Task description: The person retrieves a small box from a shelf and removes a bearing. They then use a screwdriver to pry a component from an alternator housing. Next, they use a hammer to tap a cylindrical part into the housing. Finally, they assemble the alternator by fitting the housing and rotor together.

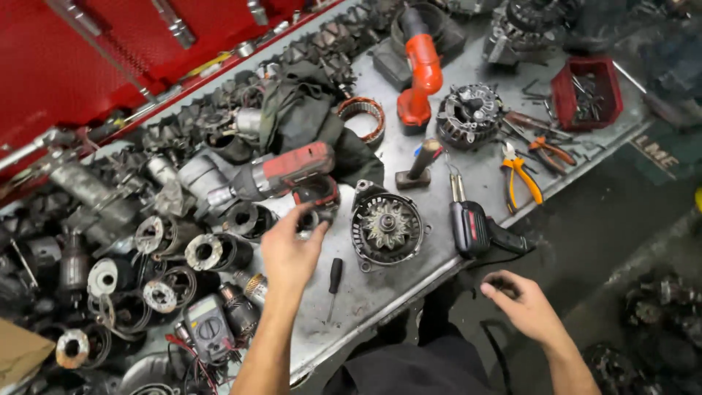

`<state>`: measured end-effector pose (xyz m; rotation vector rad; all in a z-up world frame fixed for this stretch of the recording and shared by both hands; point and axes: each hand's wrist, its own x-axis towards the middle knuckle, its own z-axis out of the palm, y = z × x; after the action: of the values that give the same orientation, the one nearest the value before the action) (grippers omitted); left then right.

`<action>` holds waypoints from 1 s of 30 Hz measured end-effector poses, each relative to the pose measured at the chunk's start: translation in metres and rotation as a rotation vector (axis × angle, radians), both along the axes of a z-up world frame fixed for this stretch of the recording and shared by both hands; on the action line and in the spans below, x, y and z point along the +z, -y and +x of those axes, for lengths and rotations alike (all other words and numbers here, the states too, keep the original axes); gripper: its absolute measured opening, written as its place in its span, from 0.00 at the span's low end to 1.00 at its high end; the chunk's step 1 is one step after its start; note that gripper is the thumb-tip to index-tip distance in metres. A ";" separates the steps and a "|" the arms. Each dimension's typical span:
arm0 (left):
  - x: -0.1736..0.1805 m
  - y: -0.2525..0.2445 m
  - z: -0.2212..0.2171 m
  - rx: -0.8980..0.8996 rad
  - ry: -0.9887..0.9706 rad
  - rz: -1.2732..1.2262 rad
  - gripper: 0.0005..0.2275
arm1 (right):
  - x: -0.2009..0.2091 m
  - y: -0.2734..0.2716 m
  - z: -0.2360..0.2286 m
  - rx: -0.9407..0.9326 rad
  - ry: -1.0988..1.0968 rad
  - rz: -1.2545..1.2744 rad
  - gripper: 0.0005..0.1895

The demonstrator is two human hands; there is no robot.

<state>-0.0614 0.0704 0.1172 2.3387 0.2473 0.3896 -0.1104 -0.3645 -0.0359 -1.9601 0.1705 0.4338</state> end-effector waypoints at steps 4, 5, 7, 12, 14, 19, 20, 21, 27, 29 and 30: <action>0.056 0.035 0.005 -0.053 0.049 -0.082 0.18 | 0.014 -0.019 0.008 0.065 -0.006 0.016 0.14; 0.058 0.045 0.007 -0.140 0.120 -0.055 0.18 | 0.017 -0.026 0.012 0.065 -0.057 0.028 0.14; 0.053 0.061 0.011 -0.229 0.183 -0.018 0.18 | 0.027 -0.037 0.016 0.067 -0.113 0.050 0.14; 0.039 0.078 0.021 -0.389 0.170 0.153 0.18 | 0.038 -0.040 0.016 0.195 0.002 -0.036 0.14; 0.047 0.081 0.024 -0.417 0.132 0.150 0.18 | 0.020 -0.025 0.007 0.192 -0.006 -0.016 0.13; 0.034 0.075 0.025 -0.506 0.077 0.163 0.17 | 0.005 -0.007 0.008 0.171 -0.136 -0.009 0.13; 0.029 0.074 0.027 -0.510 0.087 0.153 0.17 | 0.006 -0.007 0.012 0.166 -0.122 0.031 0.12; 0.024 0.074 0.028 -0.519 0.096 0.142 0.17 | 0.008 -0.007 0.014 0.158 -0.110 0.070 0.12; 0.015 0.074 0.035 -0.483 0.084 -0.120 0.23 | 0.070 -0.052 0.050 0.273 -0.038 -0.013 0.15; -0.001 0.075 0.035 -0.483 0.067 -0.164 0.24 | 0.092 -0.073 0.058 0.319 -0.039 -0.091 0.16; -0.009 0.075 0.036 -0.487 0.052 -0.204 0.25 | 0.104 -0.084 0.062 0.362 -0.036 -0.166 0.17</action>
<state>-0.0253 -0.0041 0.1086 2.0943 -0.2930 0.1734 -0.0482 -0.2809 0.0682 -2.1536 -0.1325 0.7095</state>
